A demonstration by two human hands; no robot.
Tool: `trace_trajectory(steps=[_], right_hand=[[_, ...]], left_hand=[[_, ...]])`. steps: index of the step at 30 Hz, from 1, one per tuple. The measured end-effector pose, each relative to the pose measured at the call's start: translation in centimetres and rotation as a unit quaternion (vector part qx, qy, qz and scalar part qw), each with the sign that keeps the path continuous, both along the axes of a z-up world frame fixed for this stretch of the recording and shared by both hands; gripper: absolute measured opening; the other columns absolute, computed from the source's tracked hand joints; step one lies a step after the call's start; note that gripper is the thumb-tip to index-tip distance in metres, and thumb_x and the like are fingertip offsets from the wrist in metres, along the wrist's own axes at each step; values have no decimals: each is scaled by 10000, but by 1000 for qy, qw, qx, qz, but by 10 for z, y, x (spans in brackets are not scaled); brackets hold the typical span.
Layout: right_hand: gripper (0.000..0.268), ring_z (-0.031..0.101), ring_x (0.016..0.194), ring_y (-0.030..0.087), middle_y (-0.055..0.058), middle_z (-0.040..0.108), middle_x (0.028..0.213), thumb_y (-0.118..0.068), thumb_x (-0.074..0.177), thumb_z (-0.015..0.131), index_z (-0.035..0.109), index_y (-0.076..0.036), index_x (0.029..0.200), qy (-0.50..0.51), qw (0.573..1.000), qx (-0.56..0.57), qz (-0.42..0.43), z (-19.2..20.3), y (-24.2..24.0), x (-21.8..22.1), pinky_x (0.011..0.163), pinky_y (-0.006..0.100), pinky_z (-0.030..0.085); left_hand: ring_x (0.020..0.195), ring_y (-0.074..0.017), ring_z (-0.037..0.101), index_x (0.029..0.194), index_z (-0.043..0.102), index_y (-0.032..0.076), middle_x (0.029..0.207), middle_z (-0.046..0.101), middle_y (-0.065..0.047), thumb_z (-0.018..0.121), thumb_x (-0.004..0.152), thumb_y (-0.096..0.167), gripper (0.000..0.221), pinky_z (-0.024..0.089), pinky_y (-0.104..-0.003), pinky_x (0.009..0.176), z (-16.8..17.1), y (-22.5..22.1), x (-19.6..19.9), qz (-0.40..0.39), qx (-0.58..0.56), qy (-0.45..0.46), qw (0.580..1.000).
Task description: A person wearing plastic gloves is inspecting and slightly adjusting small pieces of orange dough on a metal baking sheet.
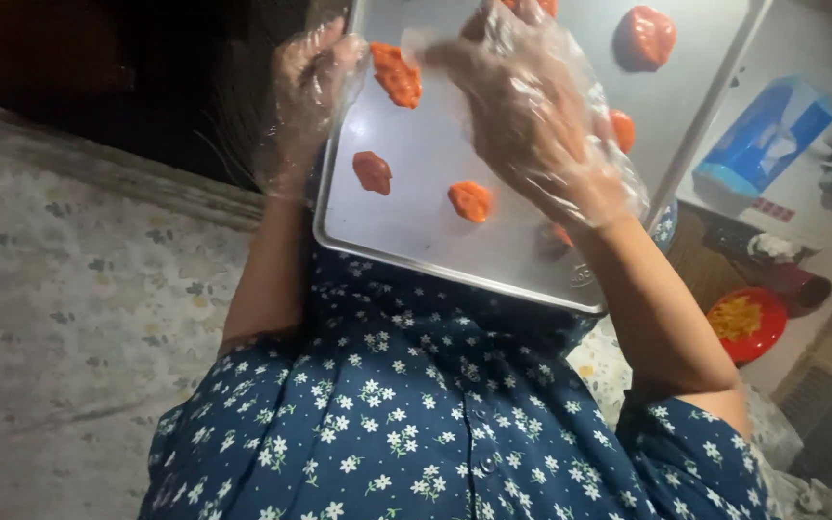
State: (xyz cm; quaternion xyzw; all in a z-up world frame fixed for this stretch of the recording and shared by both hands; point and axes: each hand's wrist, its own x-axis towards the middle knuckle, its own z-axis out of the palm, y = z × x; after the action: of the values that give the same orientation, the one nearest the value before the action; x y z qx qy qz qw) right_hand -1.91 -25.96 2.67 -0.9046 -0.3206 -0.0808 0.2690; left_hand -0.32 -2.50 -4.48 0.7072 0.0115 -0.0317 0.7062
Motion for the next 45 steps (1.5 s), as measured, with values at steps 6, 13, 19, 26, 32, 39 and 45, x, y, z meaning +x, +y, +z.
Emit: trace_trajectory(steps=[6,13,19,26,32,39,45], right_hand=[[403,507,991,330,122,573,1102,-328,844,791,659,-97,1146,22,997,-57,-54,-12,45,18,640,459,511],[109,529,890,283,85,576,950,-202,887,726,665,-112,882,-73,992,7,-107,-43,65,25,604,420,475],[155,532,589,125,-15,571,713,-184,926,618,568,-160,782,71,994,67,-56,-36,60,43,422,271,378],[341,654,887,255,141,683,1040,255,959,593,763,-31,1032,-60,993,98,31,6,23,29,675,336,522],[437,517,880,272,77,598,1011,169,966,481,756,-124,1137,-35,998,48,14,-9,16,17,728,407,416],[364,482,845,265,62,533,963,166,953,540,770,-101,1045,-143,988,50,26,-8,23,22,591,397,349],[466,435,810,243,41,474,890,182,867,481,779,-149,1003,-127,991,23,32,3,17,15,603,373,355]], left_hand=[[1163,-219,691,1293,660,34,1304,527,-186,711,876,523,645,693,-253,883,-48,15,4,98,129,51,986],[754,-103,656,1109,729,-61,800,668,-25,679,1000,331,410,558,-235,624,-54,18,11,2,32,-84,996],[936,-125,496,1060,564,128,1003,470,-5,680,1034,109,121,429,-269,812,-43,14,1,11,40,-154,987],[465,-60,326,549,345,181,504,342,79,520,992,184,476,304,-244,511,8,-5,3,-8,-21,32,999],[552,-46,381,619,394,178,567,364,108,588,893,310,362,376,-253,576,29,-7,-2,30,82,76,993],[594,-32,378,661,379,195,616,364,119,602,946,245,365,338,-236,563,10,-1,1,15,43,40,998],[625,-24,341,721,349,213,664,313,113,544,1021,160,362,326,-229,578,26,-1,-2,6,-16,74,997]])
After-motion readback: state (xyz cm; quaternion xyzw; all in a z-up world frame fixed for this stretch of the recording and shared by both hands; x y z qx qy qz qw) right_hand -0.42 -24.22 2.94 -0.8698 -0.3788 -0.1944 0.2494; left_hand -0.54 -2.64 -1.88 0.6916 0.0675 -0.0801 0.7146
